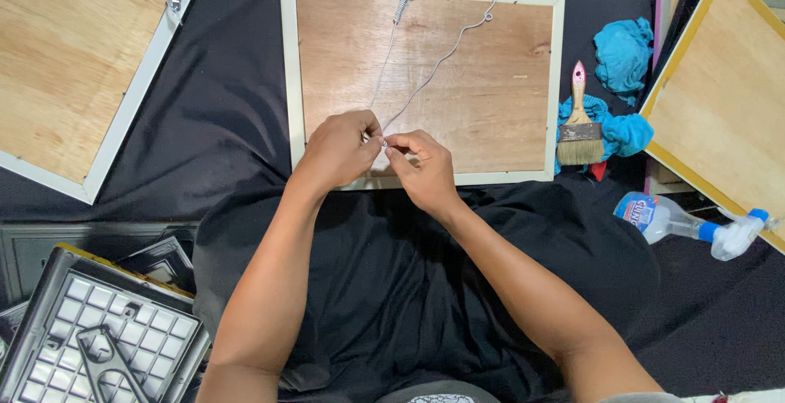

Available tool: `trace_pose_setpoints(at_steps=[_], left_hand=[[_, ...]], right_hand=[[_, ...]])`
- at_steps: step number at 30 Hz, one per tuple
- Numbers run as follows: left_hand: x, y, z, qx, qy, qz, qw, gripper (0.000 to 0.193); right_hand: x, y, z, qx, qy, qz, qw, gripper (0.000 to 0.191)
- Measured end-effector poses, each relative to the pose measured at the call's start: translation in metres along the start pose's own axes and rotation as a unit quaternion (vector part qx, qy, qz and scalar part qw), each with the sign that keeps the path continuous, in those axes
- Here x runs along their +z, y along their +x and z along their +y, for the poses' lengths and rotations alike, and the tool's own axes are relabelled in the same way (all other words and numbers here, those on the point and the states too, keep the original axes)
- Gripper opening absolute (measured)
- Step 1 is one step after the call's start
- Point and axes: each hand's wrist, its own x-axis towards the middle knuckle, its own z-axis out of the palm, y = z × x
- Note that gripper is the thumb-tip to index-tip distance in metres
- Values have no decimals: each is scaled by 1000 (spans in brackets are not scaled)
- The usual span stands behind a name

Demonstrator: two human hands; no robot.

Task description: The person cleans the glass of a picture frame with a cloth, places a white backing board and a wooden backboard into the frame, and then ties a hanging wire to the back of the frame.

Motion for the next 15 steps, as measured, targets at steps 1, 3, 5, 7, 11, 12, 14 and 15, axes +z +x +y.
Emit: trace_pose_setpoints(at_steps=[1,3,5,7,11,12,14,15], left_hand=[[0,0,0,62,6,38,997,16],[0,0,3,31,-9,16,999,16],[-3,0,8,-22,-14,-18,1000,16],[-7,0,15,-94,-9,-66,993,16],[-15,1,27,-131,-47,-87,986,17],[-16,1,28,-128,-54,-85,987,17],[-15,1,29,-123,-49,-77,988,17],[-15,1,28,-122,-36,-71,989,17]], right_hand=[[0,0,1,4,2,0,1000,16],[1,0,3,13,5,1,1000,14],[1,0,5,8,5,4,1000,14],[1,0,6,0,2,11,1000,13],[3,-1,5,-13,-11,26,1000,13],[4,-2,3,-13,-14,30,999,14],[6,-2,0,-22,-11,40,999,17],[6,-3,-1,-27,-10,45,999,19]])
